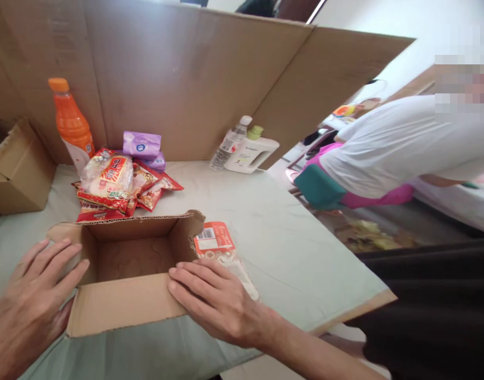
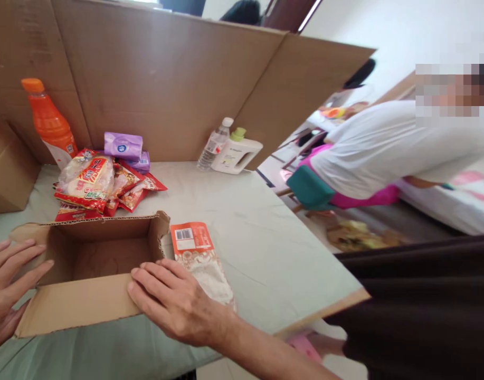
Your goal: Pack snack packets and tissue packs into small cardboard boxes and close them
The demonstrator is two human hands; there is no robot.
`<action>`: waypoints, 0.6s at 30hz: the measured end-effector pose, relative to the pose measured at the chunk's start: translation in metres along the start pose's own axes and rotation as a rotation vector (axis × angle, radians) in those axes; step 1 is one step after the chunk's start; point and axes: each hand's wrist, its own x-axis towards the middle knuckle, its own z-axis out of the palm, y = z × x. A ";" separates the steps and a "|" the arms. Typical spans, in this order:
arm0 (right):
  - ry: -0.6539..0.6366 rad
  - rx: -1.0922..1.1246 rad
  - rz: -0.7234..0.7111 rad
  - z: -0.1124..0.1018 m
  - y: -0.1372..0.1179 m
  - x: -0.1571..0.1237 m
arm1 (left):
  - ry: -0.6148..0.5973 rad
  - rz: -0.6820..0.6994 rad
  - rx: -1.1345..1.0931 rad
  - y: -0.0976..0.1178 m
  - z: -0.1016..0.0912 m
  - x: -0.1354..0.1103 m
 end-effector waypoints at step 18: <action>-0.159 0.483 1.394 0.021 0.055 -0.124 | 0.054 -0.222 -0.001 0.019 0.012 0.010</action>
